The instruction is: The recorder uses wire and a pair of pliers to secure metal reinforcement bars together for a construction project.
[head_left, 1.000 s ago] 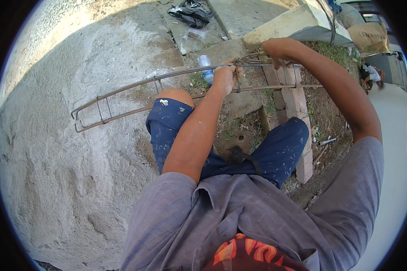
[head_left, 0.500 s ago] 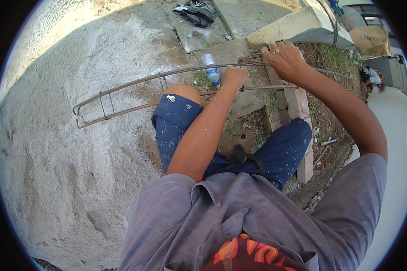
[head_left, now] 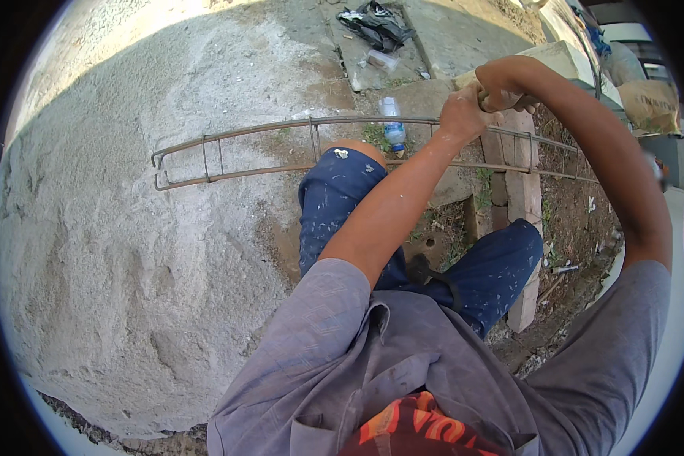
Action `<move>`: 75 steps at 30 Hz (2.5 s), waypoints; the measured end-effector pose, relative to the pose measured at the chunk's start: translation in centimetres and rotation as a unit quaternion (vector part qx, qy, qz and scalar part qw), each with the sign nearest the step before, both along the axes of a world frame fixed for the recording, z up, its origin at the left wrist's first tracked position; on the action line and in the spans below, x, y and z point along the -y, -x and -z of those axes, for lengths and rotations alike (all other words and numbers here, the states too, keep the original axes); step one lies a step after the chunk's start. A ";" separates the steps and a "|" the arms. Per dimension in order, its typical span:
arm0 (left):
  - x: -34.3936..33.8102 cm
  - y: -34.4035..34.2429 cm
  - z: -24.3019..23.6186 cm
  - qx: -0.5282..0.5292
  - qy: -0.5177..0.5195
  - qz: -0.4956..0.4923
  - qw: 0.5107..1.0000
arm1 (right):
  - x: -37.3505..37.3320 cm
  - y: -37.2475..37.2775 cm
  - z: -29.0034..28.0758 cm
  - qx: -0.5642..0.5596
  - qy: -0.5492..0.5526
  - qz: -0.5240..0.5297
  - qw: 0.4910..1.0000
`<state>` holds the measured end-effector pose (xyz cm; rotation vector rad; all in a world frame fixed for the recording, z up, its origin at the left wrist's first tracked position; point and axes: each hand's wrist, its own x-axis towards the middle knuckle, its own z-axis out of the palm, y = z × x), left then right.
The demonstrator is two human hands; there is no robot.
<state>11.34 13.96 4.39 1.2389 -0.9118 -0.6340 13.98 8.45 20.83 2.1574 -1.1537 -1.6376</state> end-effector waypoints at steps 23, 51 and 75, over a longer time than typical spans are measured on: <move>3.7 -1.7 0.3 0.051 -0.071 0.101 0.991 | 5.1 8.4 1.4 0.305 0.020 -0.639 0.706; 1.3 -8.2 2.6 0.139 -0.199 0.078 0.967 | -0.1 25.3 -1.4 0.285 -0.107 0.260 0.916; -4.1 -1.8 2.3 0.200 -0.183 0.133 0.953 | -1.8 47.0 19.1 0.585 0.215 0.047 0.781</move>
